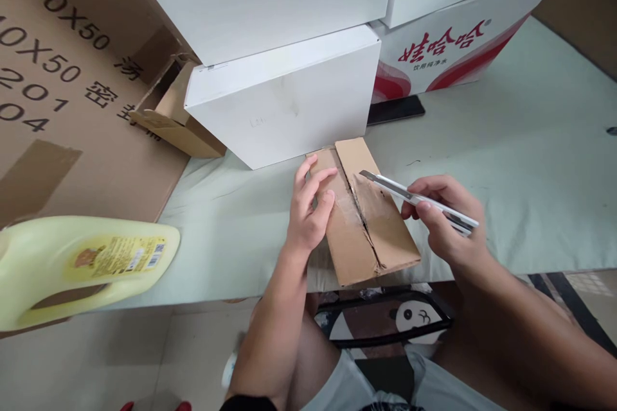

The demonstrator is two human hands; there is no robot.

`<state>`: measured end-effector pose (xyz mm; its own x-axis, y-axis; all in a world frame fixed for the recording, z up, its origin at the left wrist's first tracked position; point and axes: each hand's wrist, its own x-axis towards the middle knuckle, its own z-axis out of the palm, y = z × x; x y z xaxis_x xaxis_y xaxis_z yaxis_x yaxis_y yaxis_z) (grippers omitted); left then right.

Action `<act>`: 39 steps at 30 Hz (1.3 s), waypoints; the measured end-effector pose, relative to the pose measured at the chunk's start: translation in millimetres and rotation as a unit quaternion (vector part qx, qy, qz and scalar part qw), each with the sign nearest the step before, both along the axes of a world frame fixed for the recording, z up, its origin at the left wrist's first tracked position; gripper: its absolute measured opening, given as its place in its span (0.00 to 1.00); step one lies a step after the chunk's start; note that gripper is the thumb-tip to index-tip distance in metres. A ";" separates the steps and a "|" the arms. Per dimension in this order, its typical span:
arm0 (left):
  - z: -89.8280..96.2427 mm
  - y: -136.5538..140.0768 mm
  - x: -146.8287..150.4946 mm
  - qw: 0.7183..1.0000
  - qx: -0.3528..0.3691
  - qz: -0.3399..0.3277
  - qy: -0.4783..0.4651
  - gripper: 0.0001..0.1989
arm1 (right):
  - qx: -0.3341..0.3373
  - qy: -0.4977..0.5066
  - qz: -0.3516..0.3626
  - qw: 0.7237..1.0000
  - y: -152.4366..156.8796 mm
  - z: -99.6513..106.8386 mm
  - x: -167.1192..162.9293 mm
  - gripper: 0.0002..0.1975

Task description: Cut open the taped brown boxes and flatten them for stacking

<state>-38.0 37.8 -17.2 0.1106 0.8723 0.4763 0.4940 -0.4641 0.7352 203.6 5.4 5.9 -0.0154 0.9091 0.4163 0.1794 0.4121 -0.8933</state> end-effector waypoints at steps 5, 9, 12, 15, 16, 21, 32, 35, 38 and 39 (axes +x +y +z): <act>-0.3 -0.1 0.8 1.000 0.008 -0.001 -0.006 0.20 | 0.010 -0.045 0.003 0.999 -6.6 7.3 1.3 0.02; 0.8 0.1 0.7 1.000 0.006 0.001 -0.002 0.21 | 0.025 -0.083 0.013 0.996 -10.4 12.8 2.0 0.03; 1.1 0.3 0.4 1.000 0.005 0.001 -0.002 0.21 | 0.031 -0.093 0.021 0.995 -10.3 14.7 1.8 0.03; 1.1 0.4 0.3 1.000 0.004 0.001 -0.001 0.21 | 0.037 -0.099 0.020 0.994 -8.8 14.1 1.4 0.03; 1.1 0.3 0.3 1.000 0.003 0.001 0.001 0.22 | 0.038 -0.101 0.019 0.994 -8.4 13.6 1.3 0.03; 1.0 0.3 0.7 1.000 0.004 0.003 -0.005 0.22 | 0.036 -0.101 0.015 0.994 -7.6 11.7 1.0 0.03; 0.8 0.0 0.3 1.000 0.002 -0.001 -0.008 0.21 | 0.039 -0.103 0.025 0.994 -7.5 11.7 -0.7 0.03; 1.0 -0.2 0.6 1.000 0.003 -0.002 -0.011 0.21 | 0.042 -0.104 0.028 0.993 -6.9 13.2 -1.0 0.04; 1.2 -0.3 0.7 1.000 0.004 -0.002 -0.010 0.21 | 0.044 -0.103 0.029 0.993 -6.7 13.6 -1.4 0.04; 1.2 -0.3 0.7 1.000 0.004 -0.001 -0.008 0.21 | 0.044 -0.102 0.028 0.993 -6.7 13.4 -1.5 0.04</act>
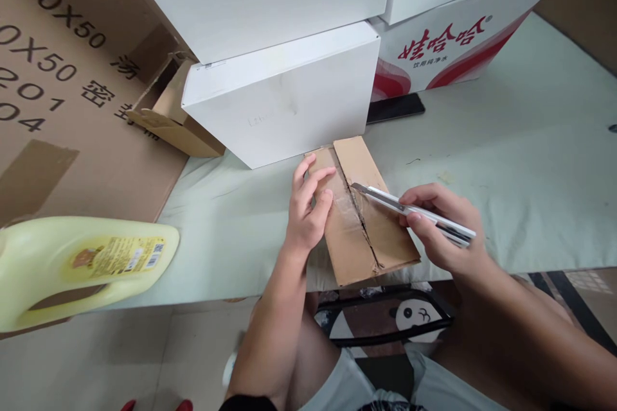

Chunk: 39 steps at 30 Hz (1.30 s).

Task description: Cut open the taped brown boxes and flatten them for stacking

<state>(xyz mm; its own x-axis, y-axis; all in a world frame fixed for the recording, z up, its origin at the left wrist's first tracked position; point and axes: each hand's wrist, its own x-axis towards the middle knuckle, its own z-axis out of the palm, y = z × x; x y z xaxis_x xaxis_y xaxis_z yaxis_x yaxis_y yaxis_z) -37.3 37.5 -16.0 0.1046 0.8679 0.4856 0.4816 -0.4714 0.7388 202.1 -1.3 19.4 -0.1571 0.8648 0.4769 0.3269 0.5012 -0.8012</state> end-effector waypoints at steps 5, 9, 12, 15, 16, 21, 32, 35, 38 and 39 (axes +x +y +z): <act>-1.0 0.5 -0.6 1.000 -0.001 0.003 0.002 0.20 | -0.015 0.006 0.003 1.000 -0.5 0.0 -0.4 0.03; -1.5 0.5 -0.3 1.000 -0.005 0.004 0.000 0.20 | -0.029 0.003 -0.002 1.000 -0.4 0.3 -0.6 0.01; -1.3 0.3 0.3 1.000 -0.005 0.006 0.001 0.21 | -0.037 0.001 -0.004 0.999 -0.6 -0.9 -0.5 0.01; -1.1 0.1 0.4 1.000 -0.009 0.007 -0.001 0.21 | -0.033 0.002 0.002 0.999 -0.7 -2.1 -0.6 0.01; -1.0 0.1 0.4 1.000 -0.009 0.007 0.000 0.21 | -0.031 0.002 0.004 1.000 -0.6 -2.3 -0.7 0.02; -1.5 0.3 0.2 1.000 -0.005 0.005 -0.002 0.21 | -0.025 0.006 0.006 1.000 -0.1 -1.4 -1.3 0.02; -1.8 0.6 -0.1 1.000 -0.003 0.002 -0.003 0.20 | -0.023 0.004 0.004 1.000 -0.3 -1.1 -1.5 0.01; -2.3 0.8 -0.2 1.000 -0.009 0.002 -0.004 0.20 | -0.034 0.002 0.000 0.999 -0.3 -1.3 -1.3 0.01; -2.2 0.6 -0.2 1.000 -0.008 0.003 -0.003 0.21 | -0.038 0.000 -0.001 0.999 -0.3 -1.8 -1.3 0.01; -2.0 0.5 -0.1 1.000 -0.007 0.004 0.000 0.21 | -0.037 0.000 -0.001 0.999 -0.2 -1.9 -1.4 0.01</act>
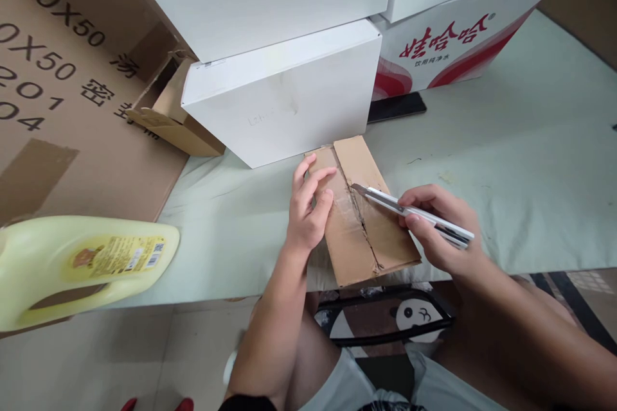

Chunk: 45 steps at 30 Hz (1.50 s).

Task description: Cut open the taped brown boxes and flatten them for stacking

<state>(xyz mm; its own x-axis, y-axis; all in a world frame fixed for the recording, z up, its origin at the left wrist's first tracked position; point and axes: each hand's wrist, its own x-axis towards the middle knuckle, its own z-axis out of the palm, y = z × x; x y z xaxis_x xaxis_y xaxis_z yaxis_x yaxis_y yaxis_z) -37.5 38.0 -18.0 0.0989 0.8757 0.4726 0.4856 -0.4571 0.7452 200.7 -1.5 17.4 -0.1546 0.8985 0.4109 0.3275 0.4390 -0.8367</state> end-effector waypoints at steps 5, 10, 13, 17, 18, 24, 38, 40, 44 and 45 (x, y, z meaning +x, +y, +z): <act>1.3 -0.6 -0.1 1.000 0.006 0.002 0.008 0.20 | 0.004 0.007 0.002 1.000 0.3 -0.4 -0.2 0.01; 0.8 -0.7 -0.9 1.000 0.003 0.004 0.020 0.20 | -0.014 0.012 0.002 1.000 0.1 -0.1 -0.3 0.02; -0.3 -0.6 -1.1 1.000 0.002 0.003 0.017 0.19 | -0.015 0.013 0.000 1.000 -0.3 -0.4 -0.5 0.02; -0.7 -0.7 -0.8 1.000 0.002 0.000 0.005 0.19 | -0.009 0.011 0.001 1.000 -0.6 -2.1 -0.8 0.01; -0.5 -0.8 -0.8 1.000 0.001 0.000 0.003 0.19 | -0.009 0.011 0.004 1.000 -0.6 -2.7 -0.8 0.01; 0.8 -1.2 -1.0 1.000 0.000 -0.003 0.002 0.19 | -0.005 0.019 0.012 1.000 -0.5 -5.6 -1.3 0.03; 0.9 -1.6 -2.1 1.000 0.004 -0.008 0.006 0.19 | -0.035 0.032 0.022 0.999 -1.1 -6.3 -2.3 0.01; 0.0 -0.9 -1.9 1.000 0.010 -0.007 0.002 0.19 | -0.025 0.019 0.026 0.999 -1.0 -6.3 -0.7 0.01; -1.2 0.2 -1.0 1.000 0.019 -0.009 -0.014 0.18 | -0.015 0.006 0.022 1.000 -0.7 -5.7 1.6 0.01; -1.3 0.2 -1.0 1.000 0.020 -0.010 -0.016 0.18 | -0.012 0.002 0.020 1.000 -0.8 -4.7 1.8 0.01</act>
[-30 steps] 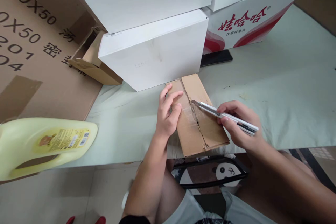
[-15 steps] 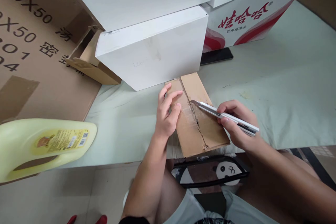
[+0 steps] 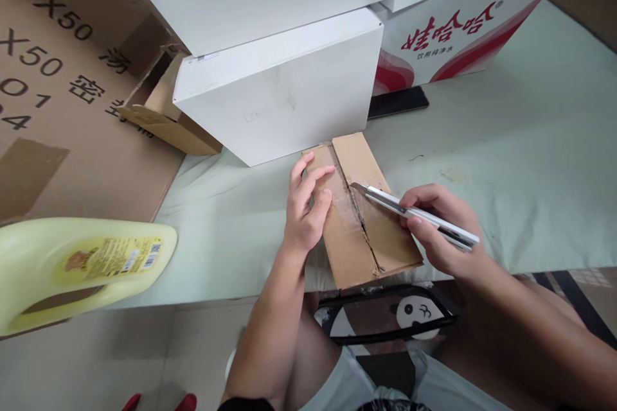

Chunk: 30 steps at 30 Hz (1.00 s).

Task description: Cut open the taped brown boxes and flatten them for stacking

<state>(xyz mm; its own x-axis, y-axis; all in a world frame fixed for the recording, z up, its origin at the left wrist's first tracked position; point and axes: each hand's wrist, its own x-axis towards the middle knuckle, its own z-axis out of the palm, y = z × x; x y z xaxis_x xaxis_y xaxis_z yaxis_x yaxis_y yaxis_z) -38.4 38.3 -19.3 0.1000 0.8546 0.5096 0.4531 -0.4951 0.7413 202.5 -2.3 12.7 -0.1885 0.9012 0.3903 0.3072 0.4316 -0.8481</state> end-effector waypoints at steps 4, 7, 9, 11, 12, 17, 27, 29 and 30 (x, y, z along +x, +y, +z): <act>0.2 -0.4 -0.1 1.000 -0.003 0.002 0.007 0.18 | 0.025 -0.031 -0.012 0.999 -2.3 8.5 0.3 0.05; 1.2 -1.3 0.8 1.000 -0.006 0.005 0.010 0.18 | 0.043 -0.059 -0.023 0.997 -5.5 16.0 0.5 0.05; 2.4 -2.2 2.4 1.000 -0.007 0.007 0.009 0.17 | 0.052 -0.063 -0.023 0.996 -7.1 19.8 0.2 0.05; 4.2 -3.4 4.3 1.000 -0.010 0.011 0.012 0.16 | 0.061 -0.063 -0.027 0.996 -7.9 23.4 -0.7 0.04; 5.2 -4.1 5.2 1.000 -0.012 0.014 0.018 0.16 | 0.066 -0.064 -0.030 0.995 -8.2 25.4 -1.3 0.04; 11.8 -10.0 9.9 0.997 -0.025 0.025 0.066 0.17 | 0.096 -0.106 -0.024 0.989 -11.2 37.1 -4.7 0.07; 20.4 -22.7 32.4 0.993 -0.054 0.052 0.096 0.20 | 0.214 -0.238 -0.047 0.946 -21.2 45.0 -5.5 0.08; 22.2 -23.1 33.6 0.992 -0.065 0.052 0.095 0.21 | 0.208 -0.251 -0.034 0.945 -22.2 48.0 -5.8 0.08; 22.8 -23.2 33.7 0.992 -0.069 0.050 0.095 0.21 | 0.201 -0.258 -0.026 0.945 -22.6 49.4 -5.9 0.08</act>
<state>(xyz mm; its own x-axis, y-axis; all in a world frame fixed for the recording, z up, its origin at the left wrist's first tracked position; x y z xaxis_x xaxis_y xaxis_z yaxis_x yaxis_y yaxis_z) -4.7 15.1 3.5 0.0932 0.9253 0.3677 0.6325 -0.3403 0.6958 196.6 -24.9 62.1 -0.4063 0.7131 0.5713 0.6652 0.6595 -0.3501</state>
